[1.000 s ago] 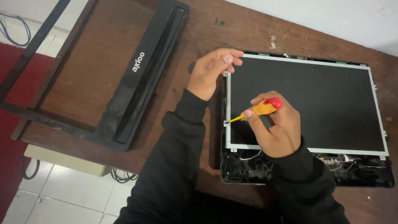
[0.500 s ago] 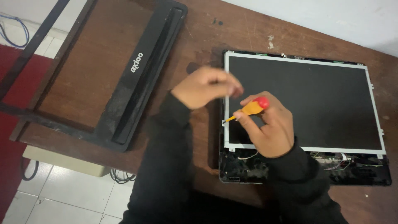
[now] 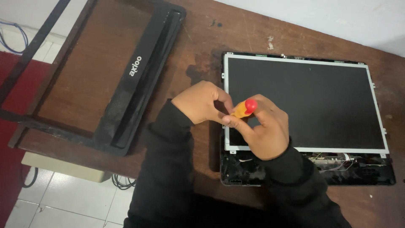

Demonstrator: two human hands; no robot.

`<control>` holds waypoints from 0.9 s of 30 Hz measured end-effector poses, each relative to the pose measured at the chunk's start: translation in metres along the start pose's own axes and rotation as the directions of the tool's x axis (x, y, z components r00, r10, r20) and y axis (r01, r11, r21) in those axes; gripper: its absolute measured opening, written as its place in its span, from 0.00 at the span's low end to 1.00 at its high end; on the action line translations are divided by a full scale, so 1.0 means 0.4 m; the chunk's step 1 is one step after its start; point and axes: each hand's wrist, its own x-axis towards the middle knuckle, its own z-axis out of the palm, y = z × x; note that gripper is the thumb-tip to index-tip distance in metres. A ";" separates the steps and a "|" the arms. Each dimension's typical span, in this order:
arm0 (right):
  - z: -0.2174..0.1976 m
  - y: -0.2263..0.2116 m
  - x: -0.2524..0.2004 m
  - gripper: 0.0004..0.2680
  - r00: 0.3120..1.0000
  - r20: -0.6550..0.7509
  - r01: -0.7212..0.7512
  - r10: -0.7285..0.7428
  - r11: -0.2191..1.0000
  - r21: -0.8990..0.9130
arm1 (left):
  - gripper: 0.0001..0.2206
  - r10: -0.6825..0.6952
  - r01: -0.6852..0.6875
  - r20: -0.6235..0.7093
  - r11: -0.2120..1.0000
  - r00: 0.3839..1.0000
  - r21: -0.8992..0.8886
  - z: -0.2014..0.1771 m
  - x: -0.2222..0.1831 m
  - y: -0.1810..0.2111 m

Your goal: Disassembling a computer monitor by removing screws from the frame using a screwdriver

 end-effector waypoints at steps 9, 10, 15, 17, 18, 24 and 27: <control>-0.009 -0.043 0.035 0.06 0.999 0.044 0.010 -0.020 0.978 0.209 | 0.05 -0.044 0.043 -0.063 0.999 0.997 -0.018 0.008 -0.010 0.007; -0.007 -0.043 0.031 0.06 0.999 0.044 0.011 -0.021 0.978 0.210 | 0.05 -0.044 0.043 -0.064 0.999 0.997 -0.018 0.008 -0.013 0.000; 0.004 -0.018 0.021 0.05 0.999 0.004 -0.037 0.038 0.960 0.279 | 0.07 -0.035 0.036 -0.075 0.999 0.997 0.009 0.022 -0.025 0.001; 0.010 -0.016 0.022 0.07 1.000 -0.023 -0.015 0.022 0.968 0.250 | 0.07 0.040 -0.042 -0.105 0.999 0.994 -0.020 0.037 -0.029 -0.032; 0.014 -0.015 0.021 0.10 0.999 -0.047 0.003 0.007 0.976 0.218 | 0.07 0.113 -0.121 -0.136 0.991 0.984 -0.050 0.045 -0.032 -0.049; 0.023 -0.017 0.001 0.18 0.949 0.001 -0.314 0.314 0.949 -0.008 | 0.06 0.236 -0.272 -0.284 0.957 0.929 -0.097 0.082 -0.037 -0.077; 0.024 -0.004 -0.007 0.16 0.936 0.054 -0.351 0.347 0.927 0.132 | 0.09 0.264 -0.297 -0.244 0.948 0.933 -0.110 0.078 -0.032 -0.096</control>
